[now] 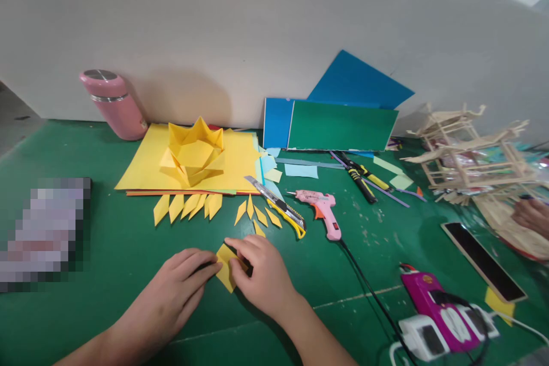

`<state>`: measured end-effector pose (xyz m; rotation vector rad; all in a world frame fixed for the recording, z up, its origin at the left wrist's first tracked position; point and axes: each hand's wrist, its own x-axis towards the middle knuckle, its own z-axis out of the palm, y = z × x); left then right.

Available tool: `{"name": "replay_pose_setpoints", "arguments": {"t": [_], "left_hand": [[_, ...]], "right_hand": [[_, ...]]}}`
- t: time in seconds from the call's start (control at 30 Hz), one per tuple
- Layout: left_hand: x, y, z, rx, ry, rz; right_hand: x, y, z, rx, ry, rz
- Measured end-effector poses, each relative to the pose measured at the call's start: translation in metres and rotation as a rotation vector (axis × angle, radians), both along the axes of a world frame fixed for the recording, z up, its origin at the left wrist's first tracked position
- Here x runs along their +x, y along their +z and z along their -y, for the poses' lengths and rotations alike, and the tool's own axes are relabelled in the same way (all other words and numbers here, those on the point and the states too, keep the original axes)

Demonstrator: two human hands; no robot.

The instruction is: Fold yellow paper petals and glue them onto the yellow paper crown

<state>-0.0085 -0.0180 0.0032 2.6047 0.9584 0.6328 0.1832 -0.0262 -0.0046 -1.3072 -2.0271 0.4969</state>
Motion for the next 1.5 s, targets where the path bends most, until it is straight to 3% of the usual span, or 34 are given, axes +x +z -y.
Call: {"name": "replay_pose_setpoints", "arguments": {"t": [0.13,0.43,0.73,1.27,1.5], "left_hand": [[-0.0009,0.001,-0.0032,0.061,-0.052,-0.042],[-0.0006,0.0016,-0.0026,0.066,-0.032,-0.081],[-0.0024,-0.0011,-0.0031,0.085,-0.006,-0.054],[-0.003,0.0019,-0.0027,0.084,0.027,-0.062],[-0.0031,0.0001,-0.0026,0.061,-0.005,-0.054]], "right_hand": [[-0.0026,-0.0015,-0.0028,-0.025,-0.024,-0.049],[-0.0066,-0.0012,-0.0053,0.015,-0.03,-0.125],[-0.0057,-0.003,-0.0068,0.126,0.012,-0.05],[-0.001,-0.002,-0.0057,0.031,0.108,0.072],[-0.0006,-0.0001,-0.0065,0.059,0.118,0.103]]}}
